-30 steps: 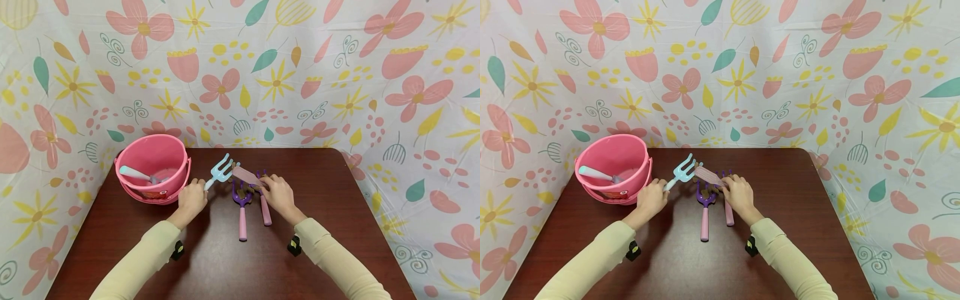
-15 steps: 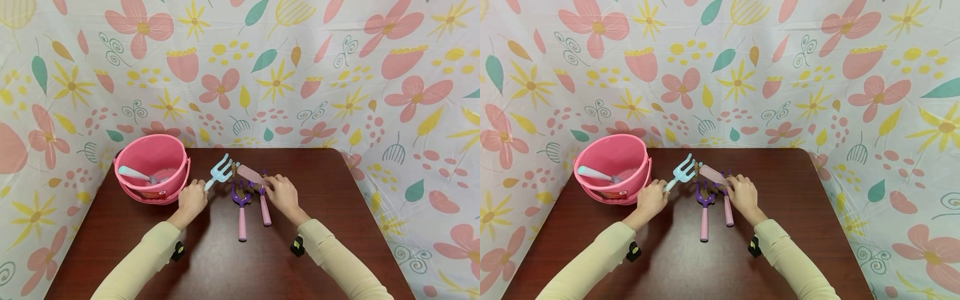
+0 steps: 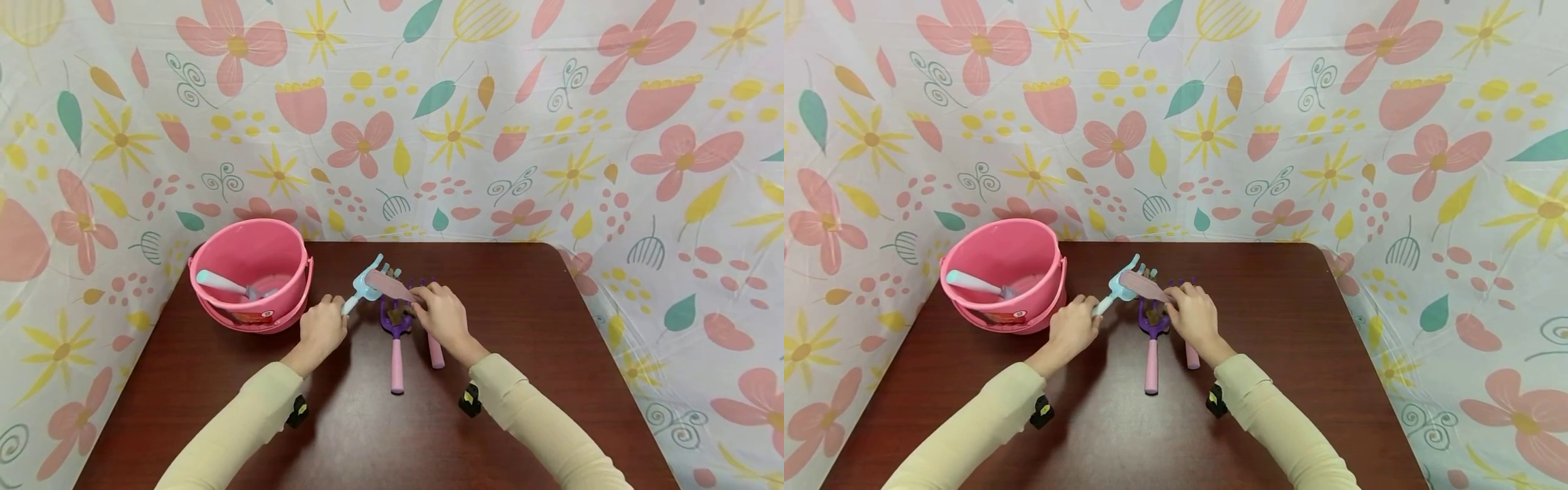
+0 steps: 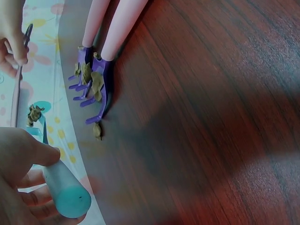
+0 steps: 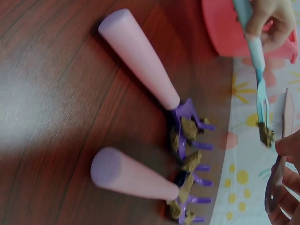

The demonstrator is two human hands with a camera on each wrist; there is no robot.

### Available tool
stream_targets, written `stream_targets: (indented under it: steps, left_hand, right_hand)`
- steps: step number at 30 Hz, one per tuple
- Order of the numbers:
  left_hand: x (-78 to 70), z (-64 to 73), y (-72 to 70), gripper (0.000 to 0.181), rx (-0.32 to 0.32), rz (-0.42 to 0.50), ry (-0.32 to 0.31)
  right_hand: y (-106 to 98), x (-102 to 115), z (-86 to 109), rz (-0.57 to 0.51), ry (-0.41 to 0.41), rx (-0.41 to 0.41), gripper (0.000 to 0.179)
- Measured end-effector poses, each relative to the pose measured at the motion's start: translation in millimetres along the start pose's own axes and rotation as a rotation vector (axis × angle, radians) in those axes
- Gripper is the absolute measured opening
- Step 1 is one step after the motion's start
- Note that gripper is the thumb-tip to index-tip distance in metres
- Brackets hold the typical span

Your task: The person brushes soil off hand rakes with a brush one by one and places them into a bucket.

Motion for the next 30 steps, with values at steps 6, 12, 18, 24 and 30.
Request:
stream_targets:
  steps: [6, 12, 18, 24, 30]
  left_hand:
    - [-5.8, 2.0, 1.6, 0.02, 0.0, 0.013, 0.01]
    - [-8.3, 3.3, 1.3, 0.02, -0.003, 0.018, 0.013]
    - [-5.9, 1.4, -2.8, 0.02, -0.019, 0.014, 0.009]
    - [-3.9, -0.8, -7.5, 0.02, -0.017, -0.001, 0.011]
    - [-0.8, -2.7, -10.0, 0.02, -0.042, -0.003, 0.004]
  right_hand:
    - [6, 11, -7.3, 0.008, -0.029, 0.002, 0.024]
    - [9, 8, -7.5, 0.034, -0.027, 0.0, 0.025]
    - [8, -1, -3.1, 0.042, 0.002, 0.015, 0.025]
    - [7, -9, 1.4, 0.047, 0.01, 0.021, 0.024]
    - [3, -20, 8.1, 0.067, 0.037, 0.019, 0.024]
Point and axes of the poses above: each hand's wrist, its own z-axis away from the middle knuckle, its own y-axis out of the palm, x = y × z, the point moved 8 cm from there along -z, towards the middle knuckle, and after that the axes turned 15 degrees about -y, right-handed, at the moved point
